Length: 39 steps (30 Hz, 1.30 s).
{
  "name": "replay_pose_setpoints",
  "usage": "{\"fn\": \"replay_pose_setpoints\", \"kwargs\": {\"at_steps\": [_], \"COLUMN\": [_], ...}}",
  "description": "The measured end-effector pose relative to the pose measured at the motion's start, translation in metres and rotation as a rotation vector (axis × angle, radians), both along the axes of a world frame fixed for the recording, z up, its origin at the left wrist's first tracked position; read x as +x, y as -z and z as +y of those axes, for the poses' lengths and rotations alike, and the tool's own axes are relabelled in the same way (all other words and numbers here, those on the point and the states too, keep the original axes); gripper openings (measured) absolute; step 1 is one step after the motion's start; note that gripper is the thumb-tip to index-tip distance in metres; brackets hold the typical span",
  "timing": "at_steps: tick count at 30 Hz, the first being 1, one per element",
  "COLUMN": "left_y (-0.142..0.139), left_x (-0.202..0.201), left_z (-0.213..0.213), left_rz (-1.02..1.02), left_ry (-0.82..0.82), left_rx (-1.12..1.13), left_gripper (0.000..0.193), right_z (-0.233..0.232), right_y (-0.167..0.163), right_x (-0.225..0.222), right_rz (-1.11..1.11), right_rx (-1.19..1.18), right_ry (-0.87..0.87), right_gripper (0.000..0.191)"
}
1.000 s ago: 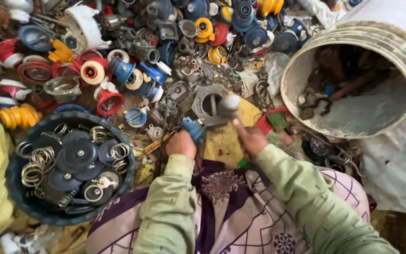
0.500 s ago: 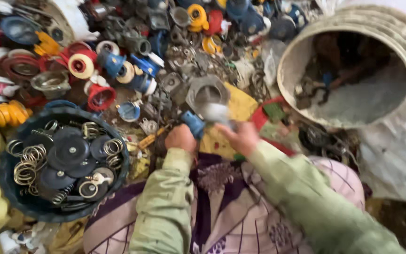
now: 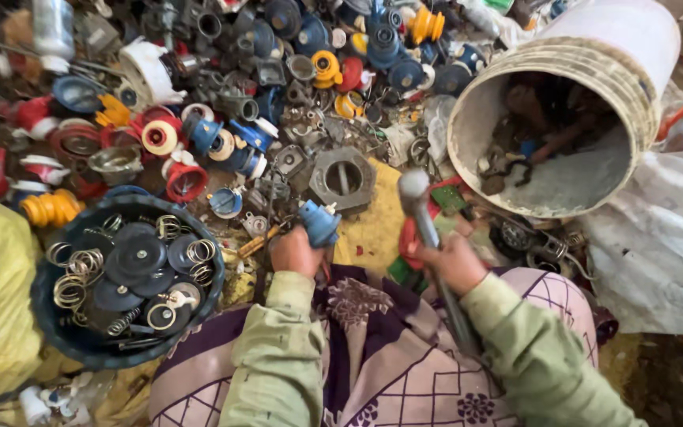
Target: The person sits on the floor surrounded by mechanical parts and uses a hammer to strike and separate components of a blue mechanical part. They repeatedly hit the part, remove a white ring, and place it aside before continuing to work on the same part.
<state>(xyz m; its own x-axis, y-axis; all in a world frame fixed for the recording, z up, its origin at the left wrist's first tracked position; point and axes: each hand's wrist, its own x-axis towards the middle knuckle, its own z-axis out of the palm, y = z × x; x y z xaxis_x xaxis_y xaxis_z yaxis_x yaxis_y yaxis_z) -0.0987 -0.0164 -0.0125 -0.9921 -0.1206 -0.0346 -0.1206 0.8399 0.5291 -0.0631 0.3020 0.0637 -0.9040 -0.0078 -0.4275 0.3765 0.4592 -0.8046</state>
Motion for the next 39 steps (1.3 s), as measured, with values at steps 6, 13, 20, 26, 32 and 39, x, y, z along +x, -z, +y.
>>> {"fn": "replay_pose_setpoints", "kwargs": {"at_steps": [6,13,20,26,32,39], "left_y": [-0.019,-0.042,-0.034,-0.024,-0.023,-0.026], "left_x": [0.033,0.093,0.102,0.093,0.093,0.094], "left_z": [0.002,-0.002,0.02,0.03,0.032,0.033], "left_rz": [0.118,0.173,0.201,0.196,0.268,0.379], "left_ry": [0.037,0.011,0.075,0.089,0.122,0.168], "left_rx": [-0.093,-0.066,0.053,0.073,0.11,0.162], "left_gripper": [0.049,0.043,0.052,0.054,0.055,0.061], "right_z": [-0.013,-0.052,-0.083,-0.088,-0.09,-0.095], "right_y": [0.126,0.066,0.001,0.006,0.02,0.017], "right_x": [0.006,-0.009,-0.003,0.008,0.008,0.017], "right_rz": [0.287,0.129,-0.03,0.014,0.048,0.06], "right_rx": [0.685,0.687,-0.692,-0.577,-0.509,-0.356], "right_ry": [-0.91,-0.576,-0.18,-0.19,-0.115,-0.07], "right_gripper": [0.049,0.073,0.049,0.042,0.037,0.033]}}
